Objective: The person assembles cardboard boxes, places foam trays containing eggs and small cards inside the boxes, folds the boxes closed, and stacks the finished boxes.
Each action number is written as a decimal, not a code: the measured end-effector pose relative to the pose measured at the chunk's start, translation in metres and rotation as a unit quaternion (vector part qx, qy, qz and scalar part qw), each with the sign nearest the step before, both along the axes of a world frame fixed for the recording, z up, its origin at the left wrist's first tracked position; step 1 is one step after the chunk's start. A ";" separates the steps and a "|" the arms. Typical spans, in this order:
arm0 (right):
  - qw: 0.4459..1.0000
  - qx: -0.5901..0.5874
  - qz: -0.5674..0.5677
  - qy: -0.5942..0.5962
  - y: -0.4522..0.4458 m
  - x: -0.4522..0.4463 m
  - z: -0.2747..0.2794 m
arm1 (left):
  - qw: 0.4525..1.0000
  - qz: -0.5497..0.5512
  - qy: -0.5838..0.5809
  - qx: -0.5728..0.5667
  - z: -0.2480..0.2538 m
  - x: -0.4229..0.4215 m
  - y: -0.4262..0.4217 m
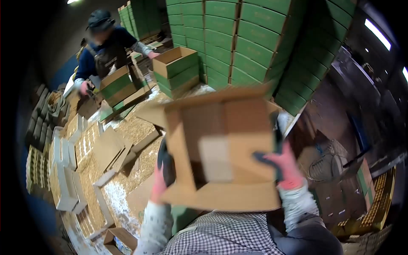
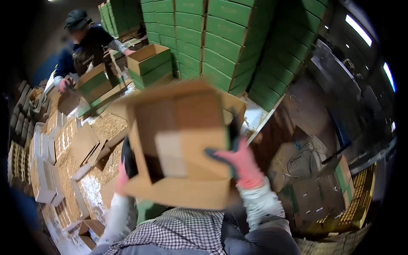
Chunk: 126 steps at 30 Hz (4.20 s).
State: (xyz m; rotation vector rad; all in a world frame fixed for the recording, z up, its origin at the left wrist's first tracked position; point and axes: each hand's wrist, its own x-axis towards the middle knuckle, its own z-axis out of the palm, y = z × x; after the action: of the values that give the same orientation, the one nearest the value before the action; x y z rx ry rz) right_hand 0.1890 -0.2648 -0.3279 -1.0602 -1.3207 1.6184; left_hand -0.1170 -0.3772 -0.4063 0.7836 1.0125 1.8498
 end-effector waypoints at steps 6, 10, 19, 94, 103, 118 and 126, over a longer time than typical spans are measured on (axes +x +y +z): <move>0.963 0.072 -0.121 0.229 0.084 0.039 -0.091 | 0.945 -0.093 0.303 -0.087 -0.084 -0.024 0.183; 0.905 0.224 -0.146 -0.332 0.092 0.027 -0.164 | 0.954 -0.038 0.294 -0.037 -0.073 0.009 0.183; 0.727 0.490 -0.151 -0.457 0.155 -0.032 -0.047 | 0.654 -0.087 0.627 -0.414 -0.095 -0.116 0.073; 0.428 0.576 0.648 -0.257 -0.096 -0.297 -0.030 | 0.737 0.653 -0.159 -0.069 -0.066 -0.431 -0.414; 0.687 0.206 0.692 -0.082 -0.076 -0.286 -0.047 | 0.898 0.342 -0.275 0.034 0.001 -0.165 -0.354; 0.745 0.476 0.462 -0.067 -0.040 -0.193 -0.030 | 0.901 0.356 0.213 -0.124 -0.055 -0.034 -0.250; 0.760 0.042 0.549 -0.347 -0.051 -0.272 -0.032 | 0.641 0.599 0.377 -0.299 -0.067 -0.089 -0.353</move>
State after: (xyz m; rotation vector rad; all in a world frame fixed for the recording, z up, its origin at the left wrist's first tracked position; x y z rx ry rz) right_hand -0.0834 -0.3159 -0.3598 -0.8648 -2.8761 1.9433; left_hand -0.2063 -0.7306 -0.4734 0.4022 3.0757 1.8257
